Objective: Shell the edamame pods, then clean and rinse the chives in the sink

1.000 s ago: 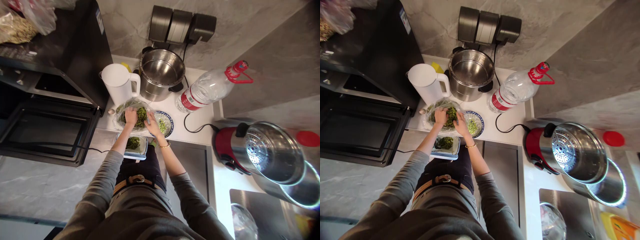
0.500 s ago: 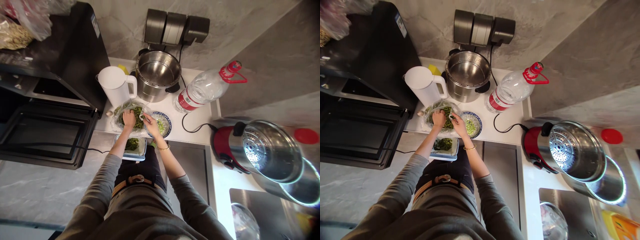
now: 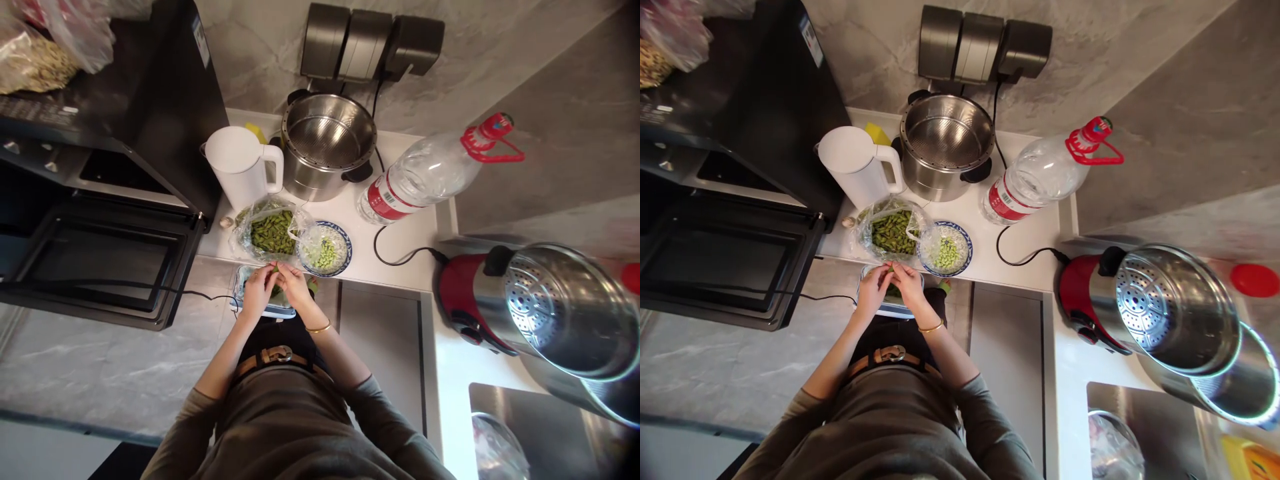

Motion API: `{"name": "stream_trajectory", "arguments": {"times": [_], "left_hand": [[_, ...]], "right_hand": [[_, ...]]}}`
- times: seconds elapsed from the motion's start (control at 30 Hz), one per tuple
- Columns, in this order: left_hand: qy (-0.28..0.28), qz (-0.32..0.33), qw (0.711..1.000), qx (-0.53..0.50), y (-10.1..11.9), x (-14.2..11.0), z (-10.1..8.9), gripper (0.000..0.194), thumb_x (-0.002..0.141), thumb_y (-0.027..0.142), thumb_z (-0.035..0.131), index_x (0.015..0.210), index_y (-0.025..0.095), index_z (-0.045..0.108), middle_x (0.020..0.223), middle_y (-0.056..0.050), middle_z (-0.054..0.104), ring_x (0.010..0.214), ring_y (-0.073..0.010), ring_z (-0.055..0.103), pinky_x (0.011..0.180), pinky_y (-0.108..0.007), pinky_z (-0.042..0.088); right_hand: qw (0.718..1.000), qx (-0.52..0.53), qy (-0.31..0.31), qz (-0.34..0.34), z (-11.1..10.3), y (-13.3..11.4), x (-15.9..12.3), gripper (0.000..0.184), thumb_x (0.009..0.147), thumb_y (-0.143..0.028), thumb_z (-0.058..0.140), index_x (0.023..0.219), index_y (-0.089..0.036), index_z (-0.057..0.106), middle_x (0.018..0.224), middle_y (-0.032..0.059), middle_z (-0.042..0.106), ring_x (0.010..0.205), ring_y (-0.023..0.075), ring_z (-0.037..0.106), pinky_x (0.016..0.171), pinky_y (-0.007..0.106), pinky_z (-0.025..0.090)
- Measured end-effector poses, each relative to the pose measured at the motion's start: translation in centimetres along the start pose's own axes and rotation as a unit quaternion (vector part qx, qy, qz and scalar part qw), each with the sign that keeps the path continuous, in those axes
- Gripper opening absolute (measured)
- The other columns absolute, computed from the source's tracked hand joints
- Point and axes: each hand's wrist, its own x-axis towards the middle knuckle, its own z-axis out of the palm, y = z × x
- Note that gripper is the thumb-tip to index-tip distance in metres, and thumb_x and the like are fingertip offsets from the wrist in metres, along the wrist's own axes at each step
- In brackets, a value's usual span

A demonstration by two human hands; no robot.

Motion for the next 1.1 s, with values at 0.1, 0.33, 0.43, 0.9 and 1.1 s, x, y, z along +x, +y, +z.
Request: {"name": "stream_trajectory", "arguments": {"times": [0.1,0.33,0.43,0.9,1.1], "left_hand": [[-0.054,0.023,0.990,0.126,0.0,-0.9,-0.1,0.023,0.097,0.030,0.046,0.097,0.017,0.065,0.095,-0.012,0.071,0.090,-0.0228,0.066,0.078,-0.032,0.050],[-0.093,0.062,0.980,0.163,-0.2,-1.7,0.3,0.026,0.096,0.027,0.044,0.084,0.018,0.065,0.090,-0.013,0.070,0.087,-0.0229,0.064,0.077,-0.032,0.048],[-0.065,0.050,0.990,0.112,-0.4,-2.0,0.8,0.031,0.097,0.030,0.040,0.078,0.019,0.063,0.080,-0.011,0.068,0.080,-0.0205,0.063,0.074,-0.030,0.047],[0.013,-0.026,0.990,-0.140,1.3,-2.3,0.0,0.043,0.097,0.037,0.032,0.064,0.020,0.052,0.063,-0.003,0.062,0.059,-0.0137,0.059,0.060,-0.025,0.045],[-0.026,-0.027,0.993,-0.110,0.9,-2.3,0.3,0.037,0.095,0.033,0.036,0.066,0.019,0.054,0.067,-0.005,0.064,0.063,-0.0149,0.060,0.063,-0.026,0.046]], "right_hand": [[0.998,0.029,0.054,0.016,-0.4,1.7,-0.5,0.025,0.061,-0.039,0.083,0.071,-0.019,0.073,0.071,0.0021,0.072,0.061,0.0126,0.065,0.062,0.025,0.055],[0.991,0.052,0.112,-0.045,0.2,3.3,-1.8,0.019,0.064,-0.035,0.079,0.066,-0.021,0.068,0.070,0.0011,0.072,0.062,0.0138,0.063,0.058,0.025,0.052],[0.990,0.056,0.114,-0.068,1.2,3.4,-2.7,0.020,0.070,-0.041,0.074,0.071,-0.021,0.068,0.080,0.0031,0.074,0.075,0.0163,0.068,0.069,0.027,0.055],[0.995,0.054,0.064,-0.053,2.2,2.3,-3.9,0.024,0.071,-0.048,0.073,0.081,-0.026,0.069,0.082,0.0015,0.075,0.101,0.0241,0.070,0.088,0.038,0.057],[0.996,0.041,0.071,-0.038,1.6,2.6,-3.2,0.024,0.071,-0.046,0.072,0.079,-0.024,0.067,0.082,0.0037,0.075,0.101,0.0245,0.069,0.088,0.038,0.056]]}}
